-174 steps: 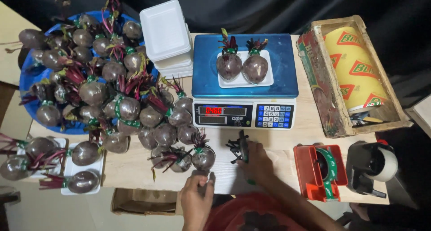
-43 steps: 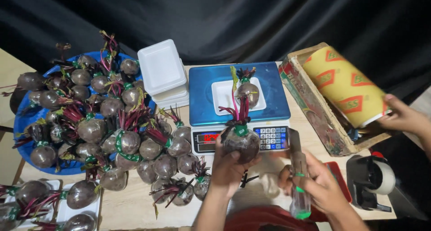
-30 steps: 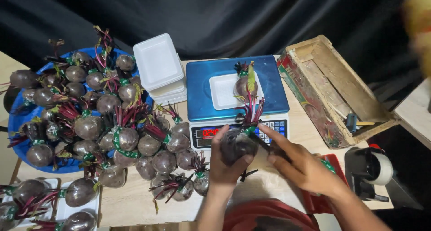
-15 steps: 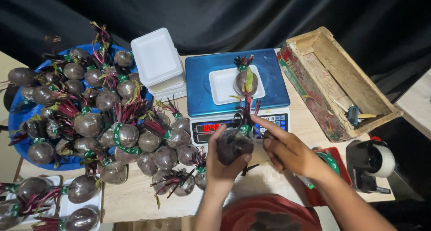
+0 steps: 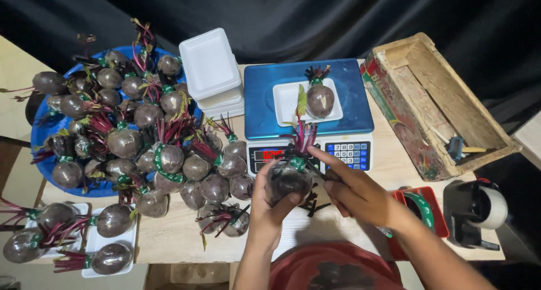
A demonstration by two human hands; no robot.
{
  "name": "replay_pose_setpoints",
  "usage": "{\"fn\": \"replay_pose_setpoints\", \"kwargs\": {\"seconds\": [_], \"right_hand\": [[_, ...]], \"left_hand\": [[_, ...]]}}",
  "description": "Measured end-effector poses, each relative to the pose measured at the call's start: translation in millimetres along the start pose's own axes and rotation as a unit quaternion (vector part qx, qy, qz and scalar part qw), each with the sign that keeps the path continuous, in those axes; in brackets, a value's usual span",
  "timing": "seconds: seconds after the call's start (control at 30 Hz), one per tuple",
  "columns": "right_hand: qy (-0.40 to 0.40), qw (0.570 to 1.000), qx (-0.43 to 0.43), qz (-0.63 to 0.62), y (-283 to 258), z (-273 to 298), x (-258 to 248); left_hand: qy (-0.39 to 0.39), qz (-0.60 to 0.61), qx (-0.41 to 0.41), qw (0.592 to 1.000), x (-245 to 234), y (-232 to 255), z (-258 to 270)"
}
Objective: The person is weighing wrapped produce on a digital scale and trimming the stems using scissors.
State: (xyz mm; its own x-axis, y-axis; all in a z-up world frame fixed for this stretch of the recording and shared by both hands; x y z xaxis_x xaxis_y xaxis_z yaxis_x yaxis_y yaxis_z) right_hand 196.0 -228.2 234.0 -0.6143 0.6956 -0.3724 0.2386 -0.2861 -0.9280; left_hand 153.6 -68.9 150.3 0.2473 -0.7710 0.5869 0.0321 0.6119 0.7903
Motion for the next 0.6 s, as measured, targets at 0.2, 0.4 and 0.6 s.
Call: {"fn": "replay_pose_setpoints", "kwargs": {"seconds": [0.2,0.4,0.6], "right_hand": [[-0.018,0.999,0.012,0.039,4.8,-10.5,-1.9],[-0.014,0.998,-0.052,0.03,12.9,-17.1,-2.9],[0.006,0.993,-0.03,-0.111,17.8,-22.4,-6.6]], "left_hand": [[0.01,0.009,-0.002,1.0,-5.3,3.4,-1.6],[0.027,0.054,0.017,0.998,-9.0,-8.8,-4.8],[0.014,0.031,0.112,0.993,-2.8,-10.7,-25.3]]}}
Point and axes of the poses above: each hand's wrist, its own z-axis away from the middle knuckle, its own x-axis out of the palm, y = z × x, the point moved 7 cm from there along -z, towards the middle knuckle, and after that the axes turned 6 degrees about z, right-handed, at the moved point
